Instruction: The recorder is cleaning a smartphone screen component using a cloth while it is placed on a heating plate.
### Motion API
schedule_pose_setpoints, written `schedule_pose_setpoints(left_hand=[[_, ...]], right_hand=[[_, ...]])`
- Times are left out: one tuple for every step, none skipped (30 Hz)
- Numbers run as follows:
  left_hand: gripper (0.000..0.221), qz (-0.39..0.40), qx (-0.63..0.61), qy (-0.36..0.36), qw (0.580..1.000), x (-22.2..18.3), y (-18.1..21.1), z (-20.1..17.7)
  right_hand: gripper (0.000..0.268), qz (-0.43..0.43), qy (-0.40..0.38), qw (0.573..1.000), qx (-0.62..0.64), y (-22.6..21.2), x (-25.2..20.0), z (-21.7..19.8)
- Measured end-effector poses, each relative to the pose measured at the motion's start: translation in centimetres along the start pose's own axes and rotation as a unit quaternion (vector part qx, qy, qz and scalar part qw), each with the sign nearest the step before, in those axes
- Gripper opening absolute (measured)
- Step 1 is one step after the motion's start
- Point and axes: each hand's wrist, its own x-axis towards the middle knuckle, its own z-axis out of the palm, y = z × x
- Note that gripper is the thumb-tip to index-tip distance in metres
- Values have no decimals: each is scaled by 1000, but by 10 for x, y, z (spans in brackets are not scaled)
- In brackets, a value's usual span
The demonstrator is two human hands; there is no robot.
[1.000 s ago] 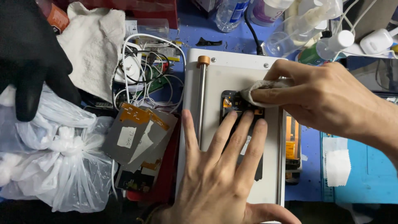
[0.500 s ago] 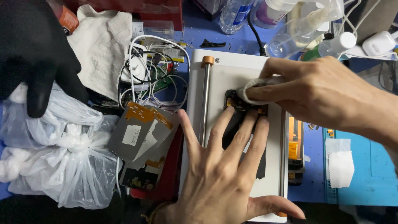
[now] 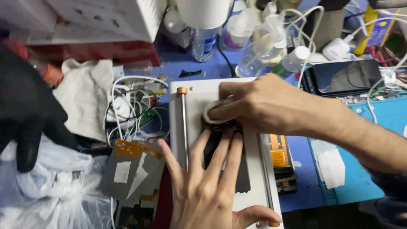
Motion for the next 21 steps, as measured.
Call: schedule_pose_setpoints(left_hand=[[123, -4, -2, 5, 1000, 1, 1, 1], [123, -13, -5, 9, 1000, 1, 1, 3], [123, -1, -5, 9, 1000, 2, 1, 4], [124, -5, -6, 17, 1000, 2, 1, 4], [124, -9, -6, 26, 1000, 1, 0, 4], [124, -5, -7, 24, 1000, 1, 0, 4], [124, -12, -12, 13, 1000, 1, 0, 3], [123, -17, -16, 3, 1000, 1, 0, 3], [123, -11, -16, 1, 1000, 0, -1, 4], [124, -3, -8, 3, 1000, 1, -1, 4], [125, 5, 0, 4, 1000, 2, -1, 4], [125, 11, 1, 1, 1000, 1, 0, 5], [125, 7, 5, 1, 1000, 0, 0, 7], [125, 1, 8, 0, 1000, -1, 0, 8], [125, 5, 9, -4, 1000, -1, 0, 8], [125, -5, 9, -3, 1000, -2, 1, 9], [124, -15, 10, -2, 1000, -2, 2, 9], [124, -13, 7, -2, 1000, -2, 1, 10], [124, -13, 9, -2, 1000, -1, 1, 11], [123, -13, 14, -2, 1000, -2, 0, 11], [123, -12, 13, -2, 1000, -2, -1, 13]], right_hand=[[42, -10, 7, 1000, 2, -2, 1, 2], [39, -23, 11, 1000, 6, -4, 4, 5], [39, -15, 17, 1000, 2, -1, -2, 3], [39, -18, 12, 1000, 6, 2, -5, 3], [41, -21, 7, 1000, 10, 4, -7, 3], [41, -18, 10, 1000, 10, 5, -8, 3], [42, -22, 13, 1000, 13, 6, -10, 3], [44, -26, 17, 999, 14, 7, -12, 4], [44, -21, 21, 999, 14, 4, -10, 7], [40, -28, 38, 999, 16, 1, -9, 10], [37, -34, 55, 998, 18, -1, -8, 13], [37, -29, 60, 998, 18, -2, -8, 13], [34, -32, 71, 997, 13, -3, -8, 14], [32, -34, 81, 996, 10, -4, -6, 15], [32, -30, 84, 996, 11, -3, -10, 11], [30, -25, 84, 996, 13, -1, -14, 7], [28, -21, 84, 996, 15, 0, -18, 3], [28, -17, 84, 996, 14, 2, -23, 0], [25, -2, 72, 997, 19, 3, -27, -2], [24, 11, 62, 998, 24, 5, -31, -4], [24, 12, 63, 998, 23, 5, -32, -3]])
